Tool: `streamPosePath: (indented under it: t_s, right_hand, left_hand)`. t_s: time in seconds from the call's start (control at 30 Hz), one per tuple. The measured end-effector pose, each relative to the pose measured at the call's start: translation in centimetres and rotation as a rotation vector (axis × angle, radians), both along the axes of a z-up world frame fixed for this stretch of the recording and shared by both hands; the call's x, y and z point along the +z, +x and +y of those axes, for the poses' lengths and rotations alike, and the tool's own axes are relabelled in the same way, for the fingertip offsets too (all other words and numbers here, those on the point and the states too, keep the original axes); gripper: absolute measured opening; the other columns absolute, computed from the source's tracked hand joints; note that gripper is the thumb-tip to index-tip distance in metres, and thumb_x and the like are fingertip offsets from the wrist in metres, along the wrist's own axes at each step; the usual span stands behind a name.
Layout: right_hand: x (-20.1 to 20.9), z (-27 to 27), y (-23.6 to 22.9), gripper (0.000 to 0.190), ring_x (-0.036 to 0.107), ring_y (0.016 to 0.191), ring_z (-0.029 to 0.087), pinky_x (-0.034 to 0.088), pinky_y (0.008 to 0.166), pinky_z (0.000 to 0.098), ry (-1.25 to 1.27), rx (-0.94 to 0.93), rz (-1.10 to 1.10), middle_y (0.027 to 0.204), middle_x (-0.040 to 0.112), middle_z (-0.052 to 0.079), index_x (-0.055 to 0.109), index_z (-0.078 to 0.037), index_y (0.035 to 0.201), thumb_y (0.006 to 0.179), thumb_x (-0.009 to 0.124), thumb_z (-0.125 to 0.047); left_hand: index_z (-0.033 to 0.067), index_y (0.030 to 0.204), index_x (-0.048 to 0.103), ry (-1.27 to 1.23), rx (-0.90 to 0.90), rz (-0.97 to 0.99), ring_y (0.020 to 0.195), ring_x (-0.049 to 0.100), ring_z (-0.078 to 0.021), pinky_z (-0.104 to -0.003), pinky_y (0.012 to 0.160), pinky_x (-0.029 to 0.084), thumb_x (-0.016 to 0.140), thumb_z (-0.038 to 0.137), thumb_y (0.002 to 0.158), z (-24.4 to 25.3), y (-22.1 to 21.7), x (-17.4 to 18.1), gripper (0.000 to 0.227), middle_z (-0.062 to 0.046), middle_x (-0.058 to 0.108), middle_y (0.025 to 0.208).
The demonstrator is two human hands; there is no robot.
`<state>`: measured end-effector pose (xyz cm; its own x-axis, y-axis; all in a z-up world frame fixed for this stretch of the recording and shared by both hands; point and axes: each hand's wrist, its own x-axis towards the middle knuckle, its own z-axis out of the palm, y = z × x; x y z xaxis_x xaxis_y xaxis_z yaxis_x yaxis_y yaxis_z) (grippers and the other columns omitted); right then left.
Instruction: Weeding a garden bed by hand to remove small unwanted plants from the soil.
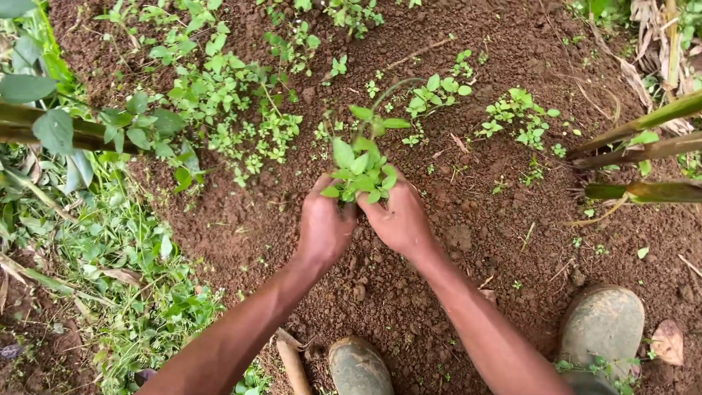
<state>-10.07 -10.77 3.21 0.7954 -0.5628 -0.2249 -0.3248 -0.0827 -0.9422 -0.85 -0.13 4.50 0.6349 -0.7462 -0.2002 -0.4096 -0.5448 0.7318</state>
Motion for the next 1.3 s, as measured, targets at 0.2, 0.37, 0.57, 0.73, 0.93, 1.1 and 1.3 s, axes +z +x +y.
streamPosePath:
  t_s: [0.2,0.37,0.57,0.73,0.93,1.1,1.3]
  right_hand:
    - [-2.0,-0.2,0.7,0.035,0.066,0.104,0.041,0.048,0.099,0.0549,0.004,0.049,-0.001,0.112,0.068,0.03,0.06,0.009,0.131,0.096,0.06,0.002]
    - [-5.1,-0.4,0.6,0.035,0.068,0.1,0.037,0.05,0.097,0.0505,0.033,0.027,-0.048,0.108,0.071,0.025,0.06,0.006,0.132,0.097,0.059,0.004]
    - [-7.5,-0.4,-0.1,0.029,0.068,0.083,0.029,0.053,0.084,0.0415,-0.048,-0.085,0.019,0.097,0.071,0.022,0.065,0.002,0.126,0.097,0.059,0.003]
    - [-4.3,-3.0,-0.1,0.022,0.067,0.076,0.029,0.054,0.079,0.0404,-0.06,-0.164,-0.075,0.096,0.071,0.024,0.066,0.006,0.121,0.1,0.06,0.004]
    - [-0.3,-6.6,-2.3,0.013,0.054,0.057,0.024,0.048,0.06,0.0336,-0.279,-0.164,0.049,0.075,0.062,0.018,0.07,0.004,0.109,0.105,0.061,-0.004]
    - [-2.7,-7.1,0.5,0.021,0.072,0.079,0.05,0.058,0.068,0.0592,-0.514,0.107,0.563,0.077,0.07,0.032,0.074,0.012,0.087,0.084,0.066,-0.007]
    - [10.1,5.6,6.9,0.058,0.064,0.107,0.05,0.054,0.098,0.0619,0.168,0.554,-0.198,0.123,0.061,0.033,0.044,-0.003,0.143,0.088,0.063,-0.007]
  left_hand:
    - [-0.0151,0.122,0.064,0.046,-0.05,-0.055,0.119,0.068,-0.0438,-0.057,0.108,0.05,0.053,-0.013,0.091,-0.4,0.5,0.7,0.033,-0.035,0.068,0.12]
    - [-0.0142,0.125,0.062,-0.019,-0.055,-0.015,0.111,0.07,-0.0429,-0.057,0.103,0.053,0.052,-0.012,0.092,-0.2,1.1,-1.9,0.035,-0.034,0.066,0.123]
    - [-0.013,0.128,0.06,-0.087,0.001,0.078,0.107,0.07,-0.0388,-0.05,0.097,0.058,0.054,-0.013,0.089,-0.1,0.5,-2.1,0.04,-0.028,0.066,0.119]
    - [-0.0105,0.124,0.062,-0.14,0.028,0.141,0.105,0.069,-0.0364,-0.049,0.098,0.057,0.052,-0.011,0.092,0.0,0.5,-3.6,0.034,-0.023,0.064,0.115]
    - [-0.0017,0.112,0.066,-0.06,0.004,0.262,0.1,0.07,-0.0334,-0.046,0.097,0.059,0.051,-0.001,0.099,0.6,0.1,-3.0,0.02,-0.017,0.064,0.107]
    - [0.0137,0.106,0.075,0.64,-0.563,0.242,0.088,0.077,-0.0316,-0.048,0.086,0.064,0.064,0.023,0.096,1.6,-1.8,-3.4,0.017,-0.013,0.077,0.094]
    - [-0.0011,0.14,0.06,0.763,-1.005,0.197,0.131,0.054,-0.0484,-0.044,0.113,0.051,0.048,0.015,0.101,2.3,-3.2,-0.3,0.045,-0.031,0.056,0.144]
